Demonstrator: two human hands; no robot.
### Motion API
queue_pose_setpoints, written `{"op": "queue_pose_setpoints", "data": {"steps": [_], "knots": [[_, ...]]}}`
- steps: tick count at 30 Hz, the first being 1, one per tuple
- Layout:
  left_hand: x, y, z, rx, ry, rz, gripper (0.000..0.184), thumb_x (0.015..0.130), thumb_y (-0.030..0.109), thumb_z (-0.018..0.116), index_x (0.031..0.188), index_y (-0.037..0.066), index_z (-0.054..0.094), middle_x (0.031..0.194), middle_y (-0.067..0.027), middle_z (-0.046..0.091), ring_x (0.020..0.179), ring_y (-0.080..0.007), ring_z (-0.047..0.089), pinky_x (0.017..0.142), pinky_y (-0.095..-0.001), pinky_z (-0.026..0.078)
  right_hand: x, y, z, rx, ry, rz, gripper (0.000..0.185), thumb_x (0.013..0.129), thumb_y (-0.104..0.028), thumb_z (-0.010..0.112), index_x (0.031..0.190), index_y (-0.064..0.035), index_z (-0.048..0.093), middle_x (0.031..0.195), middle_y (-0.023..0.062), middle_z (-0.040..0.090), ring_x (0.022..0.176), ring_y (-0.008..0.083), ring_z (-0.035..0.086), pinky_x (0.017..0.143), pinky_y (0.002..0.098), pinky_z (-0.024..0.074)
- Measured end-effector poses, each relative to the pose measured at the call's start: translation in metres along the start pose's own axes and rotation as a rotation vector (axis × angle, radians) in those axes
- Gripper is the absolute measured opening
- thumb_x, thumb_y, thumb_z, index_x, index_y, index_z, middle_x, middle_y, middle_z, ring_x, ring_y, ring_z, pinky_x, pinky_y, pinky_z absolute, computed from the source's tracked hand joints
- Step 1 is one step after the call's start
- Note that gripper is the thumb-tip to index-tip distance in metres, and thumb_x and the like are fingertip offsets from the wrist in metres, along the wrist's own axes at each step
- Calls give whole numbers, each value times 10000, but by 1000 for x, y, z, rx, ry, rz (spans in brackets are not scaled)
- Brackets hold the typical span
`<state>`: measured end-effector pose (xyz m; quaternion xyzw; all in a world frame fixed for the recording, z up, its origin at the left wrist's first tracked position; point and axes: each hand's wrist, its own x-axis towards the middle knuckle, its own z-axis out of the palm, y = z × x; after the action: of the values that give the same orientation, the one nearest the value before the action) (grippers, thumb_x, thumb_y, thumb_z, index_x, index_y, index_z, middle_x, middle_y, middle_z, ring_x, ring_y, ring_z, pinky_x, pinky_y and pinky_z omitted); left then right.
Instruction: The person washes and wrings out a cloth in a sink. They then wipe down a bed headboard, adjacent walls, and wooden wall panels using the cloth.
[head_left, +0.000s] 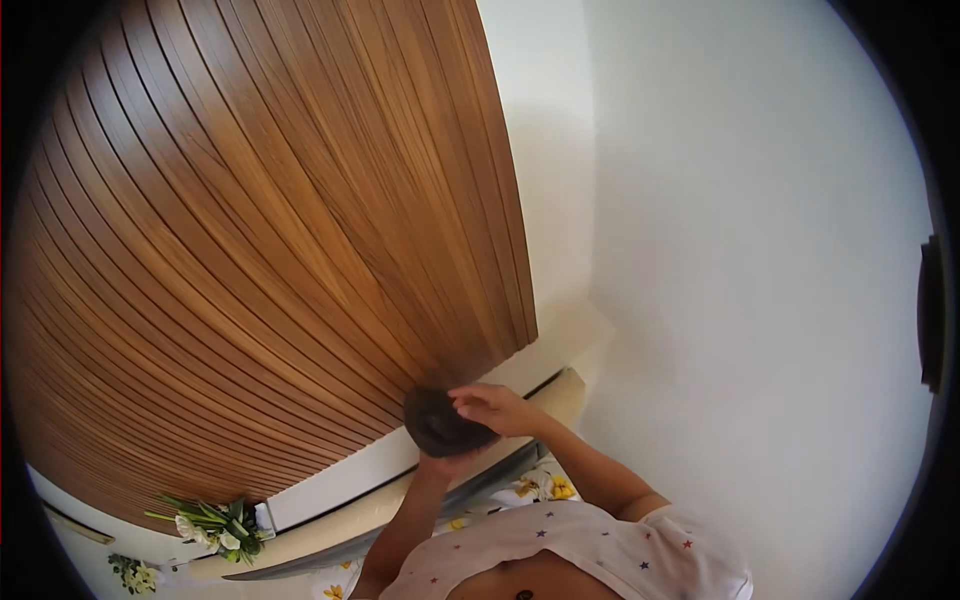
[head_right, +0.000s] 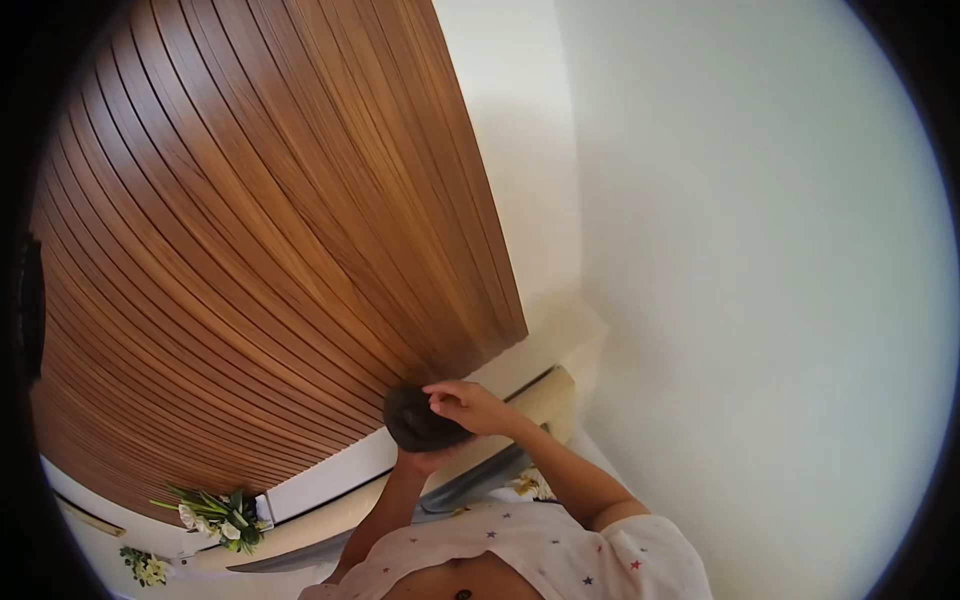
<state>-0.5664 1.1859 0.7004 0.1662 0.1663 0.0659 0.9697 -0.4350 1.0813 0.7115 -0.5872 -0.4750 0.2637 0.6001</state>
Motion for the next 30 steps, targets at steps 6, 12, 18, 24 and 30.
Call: {"op": "queue_pose_setpoints", "data": {"steps": [6, 12, 18, 24, 30], "knots": [[-40, 114, 143, 874, -273, 683, 347, 940, 197, 473, 1266, 79, 478, 1097, -85, 567, 1015, -235, 562, 898, -349, 463, -3, 74, -67, -17, 589, 221, 318, 911, -273, 528, 1124, -42, 577, 1008, 152, 626, 941, 274, 607, 812, 361, 474], [-75, 207, 415, 2097, 180, 2681, 612, 810, 98, 556, 1386, 35, 357, 1421, -245, 327, 1343, -431, 236, 1086, -503, 198, -57, 226, -2, -1127, 363, 311, 601, 783, -480, 541, 1222, -71, 549, 1326, 209, 452, 1234, 368, 403, 1012, 634, 214], [18, 185, 455, 2401, 390, 2590, 638, 761, 434, 535, 1310, 121, 448, 1382, -222, 354, 1284, -502, 259, 1068, -596, 155, -71, 187, 16, -1093, 450, 167, 612, 730, -451, 575, 1176, -33, 556, 1305, 156, 482, 1234, 347, 389, 1008, 657, 159], [89, 117, 345, 3216, -614, 1880, 595, 837, 217, 535, 1405, 183, 359, 1386, -142, 424, 1221, -245, 466, 1112, -408, 225, -82, 187, 20, -1135, 491, 40, 541, 727, -421, 571, 1097, -27, 577, 1246, 168, 517, 1160, 356, 443, 1007, 650, 173], [60, 138, 396, 3237, -416, 2061, 398, 823, 144, 525, 1211, 54, 531, 1241, -114, 556, 1191, -195, 501, 1087, -429, 256, -84, 171, 24, -1124, 441, 77, 506, 747, -331, 583, 1140, -14, 552, 1234, 201, 502, 1144, 380, 434, 1004, 619, 199]]}}
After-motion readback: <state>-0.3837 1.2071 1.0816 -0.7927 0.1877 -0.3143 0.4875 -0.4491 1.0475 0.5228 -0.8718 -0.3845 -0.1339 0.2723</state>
